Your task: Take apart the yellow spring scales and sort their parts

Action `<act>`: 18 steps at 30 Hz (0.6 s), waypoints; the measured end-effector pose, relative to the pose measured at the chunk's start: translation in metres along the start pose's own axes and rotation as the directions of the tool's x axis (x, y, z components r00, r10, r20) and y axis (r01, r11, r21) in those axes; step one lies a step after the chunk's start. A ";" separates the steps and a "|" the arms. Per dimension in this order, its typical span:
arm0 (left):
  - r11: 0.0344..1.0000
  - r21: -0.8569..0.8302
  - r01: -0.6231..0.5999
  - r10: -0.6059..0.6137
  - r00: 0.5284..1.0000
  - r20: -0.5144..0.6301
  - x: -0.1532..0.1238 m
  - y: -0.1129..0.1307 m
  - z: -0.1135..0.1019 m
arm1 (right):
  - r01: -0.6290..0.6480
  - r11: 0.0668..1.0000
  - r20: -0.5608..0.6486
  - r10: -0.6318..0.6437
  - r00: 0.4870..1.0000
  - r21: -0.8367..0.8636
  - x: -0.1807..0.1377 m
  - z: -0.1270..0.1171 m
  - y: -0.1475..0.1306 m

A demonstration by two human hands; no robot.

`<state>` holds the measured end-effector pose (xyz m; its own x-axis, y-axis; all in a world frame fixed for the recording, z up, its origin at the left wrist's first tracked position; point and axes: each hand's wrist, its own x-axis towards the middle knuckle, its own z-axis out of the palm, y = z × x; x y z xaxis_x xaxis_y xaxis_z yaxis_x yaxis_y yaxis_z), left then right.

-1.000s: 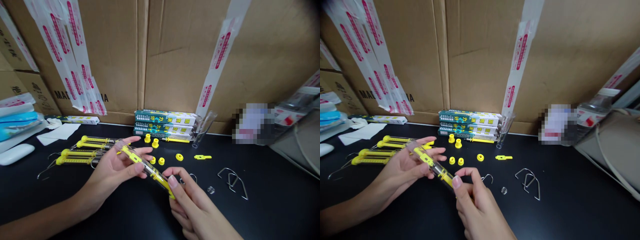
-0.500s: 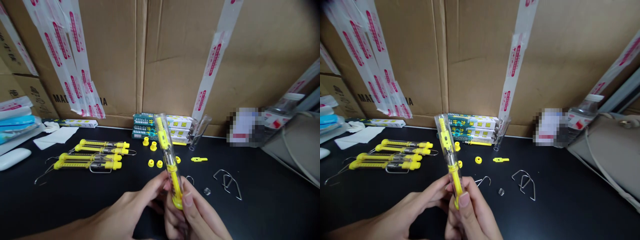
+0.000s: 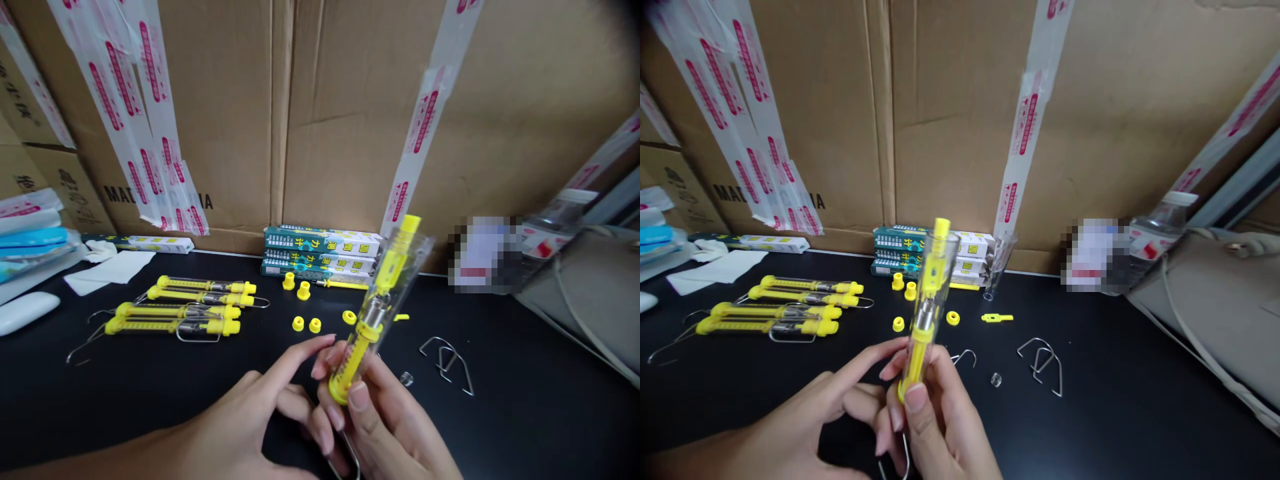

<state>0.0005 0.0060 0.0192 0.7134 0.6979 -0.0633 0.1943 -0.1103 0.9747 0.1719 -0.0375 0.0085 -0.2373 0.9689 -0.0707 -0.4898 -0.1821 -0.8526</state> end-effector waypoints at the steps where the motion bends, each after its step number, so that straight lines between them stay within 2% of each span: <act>1: 1.000 0.020 0.006 -0.006 1.000 -0.006 0.000 0.000 0.000 | -0.009 1.000 0.001 0.009 1.000 0.008 0.000 0.000 0.000; 4: 1.000 0.021 0.015 -0.016 1.000 0.016 0.001 0.003 0.000 | -0.012 0.999 0.000 0.012 1.000 0.052 0.002 0.001 -0.001; 7: 0.996 -0.084 0.014 -0.012 0.999 0.033 0.002 0.004 0.000 | 0.047 0.998 0.014 -0.047 0.999 0.034 0.004 -0.002 0.000; 10: 0.980 -0.198 0.019 -0.019 1.000 -0.001 0.003 0.003 0.000 | 0.089 0.995 0.053 -0.087 0.995 -0.042 0.005 -0.008 0.003; 14: 0.952 -0.305 0.035 -0.045 0.999 -0.026 0.004 -0.002 -0.001 | 0.091 0.995 0.048 -0.089 0.995 -0.049 0.007 -0.013 0.007; 18: 0.922 -0.374 0.103 -0.143 0.986 -0.081 0.006 -0.005 -0.003 | 0.072 0.996 0.062 -0.069 0.996 -0.053 0.007 -0.009 0.006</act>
<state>0.0021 0.0123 0.0149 0.6212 0.7616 -0.1846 0.0005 0.2351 0.9720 0.1747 -0.0302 -0.0024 -0.2545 0.9669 0.0204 -0.4601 -0.1025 -0.8819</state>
